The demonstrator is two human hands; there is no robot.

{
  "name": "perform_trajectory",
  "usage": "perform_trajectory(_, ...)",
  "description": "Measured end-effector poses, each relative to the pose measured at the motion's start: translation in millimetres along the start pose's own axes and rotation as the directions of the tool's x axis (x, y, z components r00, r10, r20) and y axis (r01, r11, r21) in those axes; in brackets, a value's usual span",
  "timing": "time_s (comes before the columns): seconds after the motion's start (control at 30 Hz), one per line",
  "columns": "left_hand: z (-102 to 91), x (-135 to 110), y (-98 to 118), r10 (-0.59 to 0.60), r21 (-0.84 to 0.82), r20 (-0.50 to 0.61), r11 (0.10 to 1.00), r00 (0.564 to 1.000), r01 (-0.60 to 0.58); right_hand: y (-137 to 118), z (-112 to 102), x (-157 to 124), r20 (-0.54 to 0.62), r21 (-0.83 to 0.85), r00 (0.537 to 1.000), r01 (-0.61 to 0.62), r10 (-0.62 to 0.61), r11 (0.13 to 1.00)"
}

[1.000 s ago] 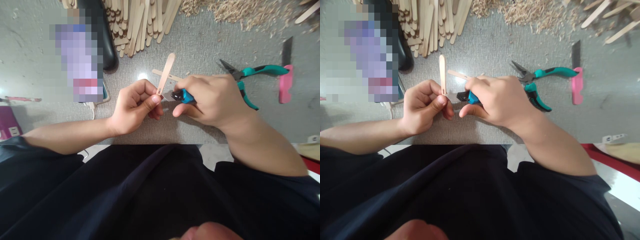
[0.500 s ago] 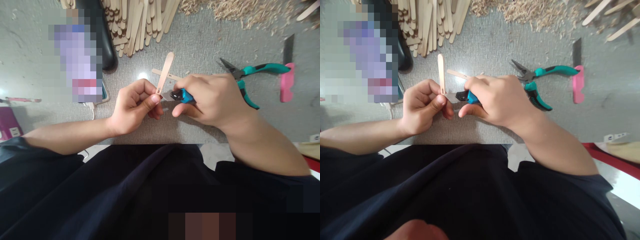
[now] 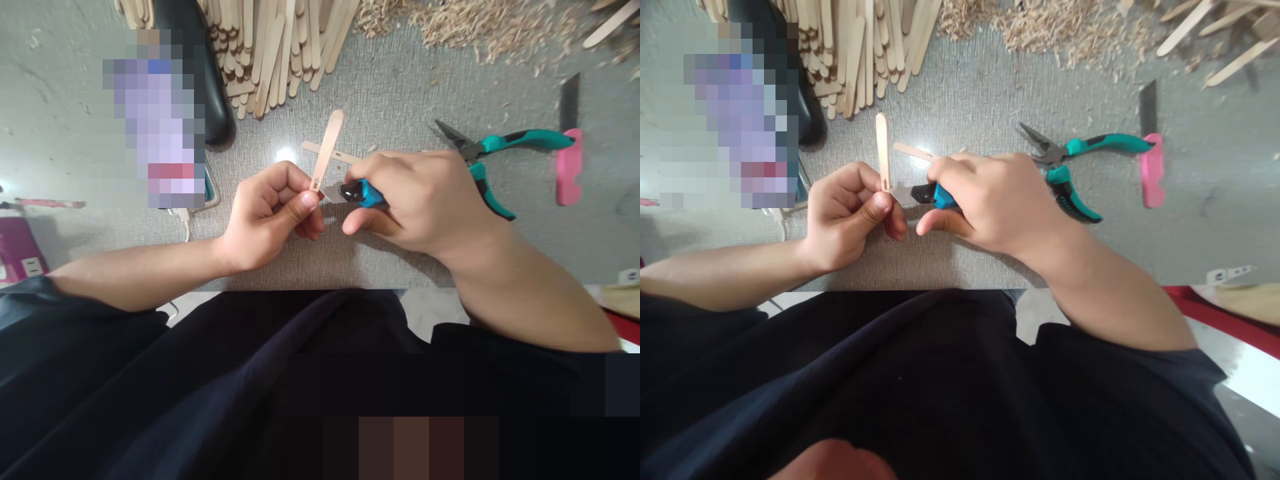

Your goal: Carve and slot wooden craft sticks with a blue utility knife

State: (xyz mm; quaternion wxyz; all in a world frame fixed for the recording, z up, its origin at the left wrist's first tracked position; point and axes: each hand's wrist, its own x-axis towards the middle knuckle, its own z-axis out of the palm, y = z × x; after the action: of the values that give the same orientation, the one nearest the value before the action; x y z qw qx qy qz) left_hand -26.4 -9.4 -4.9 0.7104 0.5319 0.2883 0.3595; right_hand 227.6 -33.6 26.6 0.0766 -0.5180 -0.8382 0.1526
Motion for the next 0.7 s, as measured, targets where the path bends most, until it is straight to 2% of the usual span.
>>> perform_trajectory(0.13,0.3,0.7,0.0,0.021,-0.015,-0.001,1.000,1.000,-0.021,-0.9,-2.5,0.2,0.038,-0.014,0.999,0.002,-0.002,1.000)
perform_trajectory(0.4,0.1,-0.5,2.2,-0.043,0.009,-0.009,0.999,0.999,0.043,-2.9,-2.4,-0.6,0.033,-0.008,0.999,-0.028,0.028,1.000)
perform_trajectory(0.53,0.1,-0.3,1.8,-0.039,0.009,-0.014,0.999,0.999,0.039,-0.7,-0.7,-0.2,0.004,-0.005,1.000,-0.010,0.010,1.000)
perform_trajectory(0.7,-1.8,0.9,-1.1,-0.009,0.009,0.033,1.000,0.999,0.009,-1.0,1.4,0.9,0.031,0.041,0.999,-0.013,0.012,0.999)
